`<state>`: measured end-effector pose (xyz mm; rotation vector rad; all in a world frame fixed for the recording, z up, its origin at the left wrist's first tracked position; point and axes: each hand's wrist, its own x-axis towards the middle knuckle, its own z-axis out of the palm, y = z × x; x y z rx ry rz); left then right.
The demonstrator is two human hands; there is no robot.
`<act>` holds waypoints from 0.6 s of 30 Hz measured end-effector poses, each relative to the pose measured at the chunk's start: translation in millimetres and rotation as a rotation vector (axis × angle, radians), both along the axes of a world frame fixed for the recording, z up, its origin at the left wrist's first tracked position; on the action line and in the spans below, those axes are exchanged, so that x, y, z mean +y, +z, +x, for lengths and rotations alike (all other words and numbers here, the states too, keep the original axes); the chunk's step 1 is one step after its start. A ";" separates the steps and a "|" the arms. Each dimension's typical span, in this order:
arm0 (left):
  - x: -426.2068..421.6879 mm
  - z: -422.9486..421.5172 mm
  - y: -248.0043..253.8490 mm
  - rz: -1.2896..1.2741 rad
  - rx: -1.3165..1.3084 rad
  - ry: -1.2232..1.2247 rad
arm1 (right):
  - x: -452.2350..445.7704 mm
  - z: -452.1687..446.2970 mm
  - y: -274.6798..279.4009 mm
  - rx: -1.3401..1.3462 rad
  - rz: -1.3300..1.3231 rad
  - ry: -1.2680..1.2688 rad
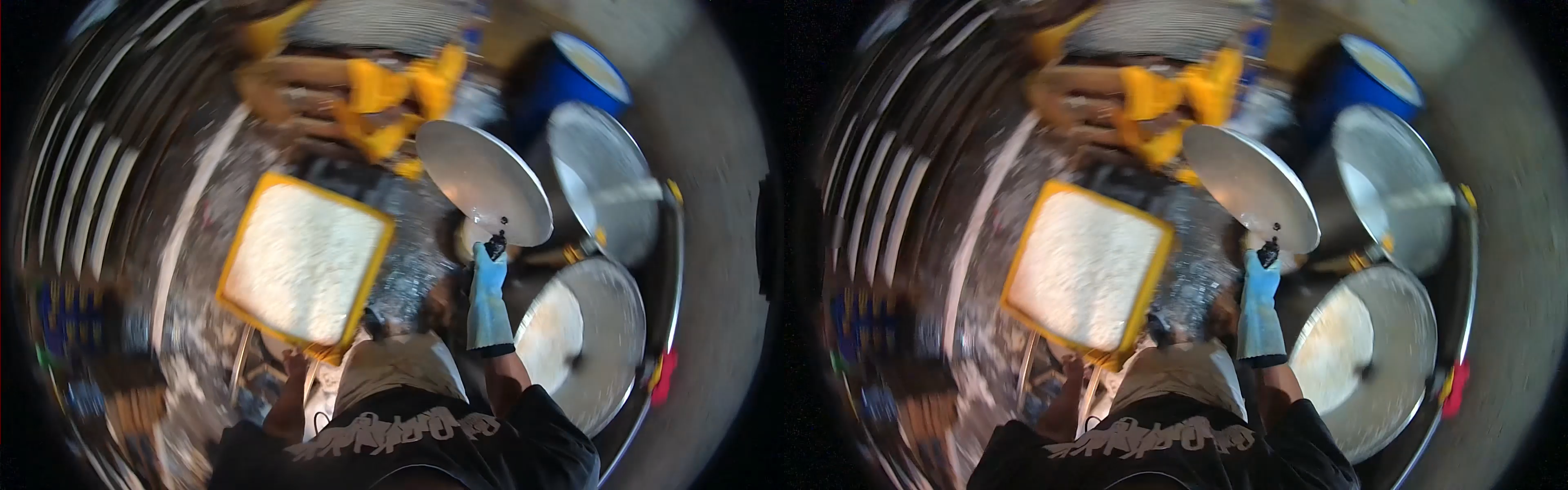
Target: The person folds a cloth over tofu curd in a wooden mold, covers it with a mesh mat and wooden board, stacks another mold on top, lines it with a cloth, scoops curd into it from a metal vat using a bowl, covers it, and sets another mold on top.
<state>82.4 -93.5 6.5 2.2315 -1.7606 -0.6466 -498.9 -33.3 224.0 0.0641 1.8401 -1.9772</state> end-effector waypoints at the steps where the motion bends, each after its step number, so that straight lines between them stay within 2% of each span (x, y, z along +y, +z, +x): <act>1: -0.1 -10.4 2.1 -0.171 -0.063 -0.061 | 44.0 -13.0 1.0 0.017 -0.064 -0.082; 3: -2.7 -33.4 4.3 -0.376 -0.067 -0.168 | 144.7 -33.4 -3.7 -0.168 -0.018 -0.216; 4: -2.6 -52.0 13.4 -0.375 -0.016 -0.220 | 193.1 -39.5 -6.7 -0.312 0.012 -0.268; 5: -12.9 -74.3 21.8 -0.138 0.072 -0.216 | 240.1 -43.4 -8.0 -0.369 0.150 -0.352; 7: -20.1 -128.0 46.7 0.358 0.165 -0.178 | 338.0 -45.7 -50.0 -0.527 0.128 -0.540; 8: -12.0 -135.6 31.9 0.520 0.242 -0.143 | 392.5 -45.0 -86.8 -0.590 0.117 -0.610; 9: -2.4 -161.1 42.9 0.687 0.304 -0.101 | 438.4 -39.1 -105.2 -0.642 0.189 -0.730; 10: 8.0 -198.3 71.7 0.850 0.347 -0.059 | 474.3 -33.0 -102.7 -0.657 0.305 -0.734; 11: 28.3 -244.7 93.8 0.842 0.231 -0.132 | 506.1 -26.3 -104.9 -0.684 0.342 -0.783; 12: 38.1 -278.0 96.8 0.829 0.205 -0.154 | 531.3 -18.3 -102.9 -0.556 0.298 -0.836; 13: 46.3 -307.5 101.0 0.846 0.199 -0.247 | 552.8 -20.7 -117.7 -0.567 0.349 -0.950; 15: 68.8 -359.6 109.4 0.850 0.164 -0.347 | 627.3 -8.9 -206.8 -0.387 0.758 -0.990; 17: 93.6 -408.4 121.7 0.875 0.155 -0.536 | 659.6 -4.9 -255.2 -0.262 1.030 -0.989; 18: 106.5 -428.9 127.5 0.864 0.128 -0.543 | 672.6 -4.8 -273.6 -0.316 0.948 -1.102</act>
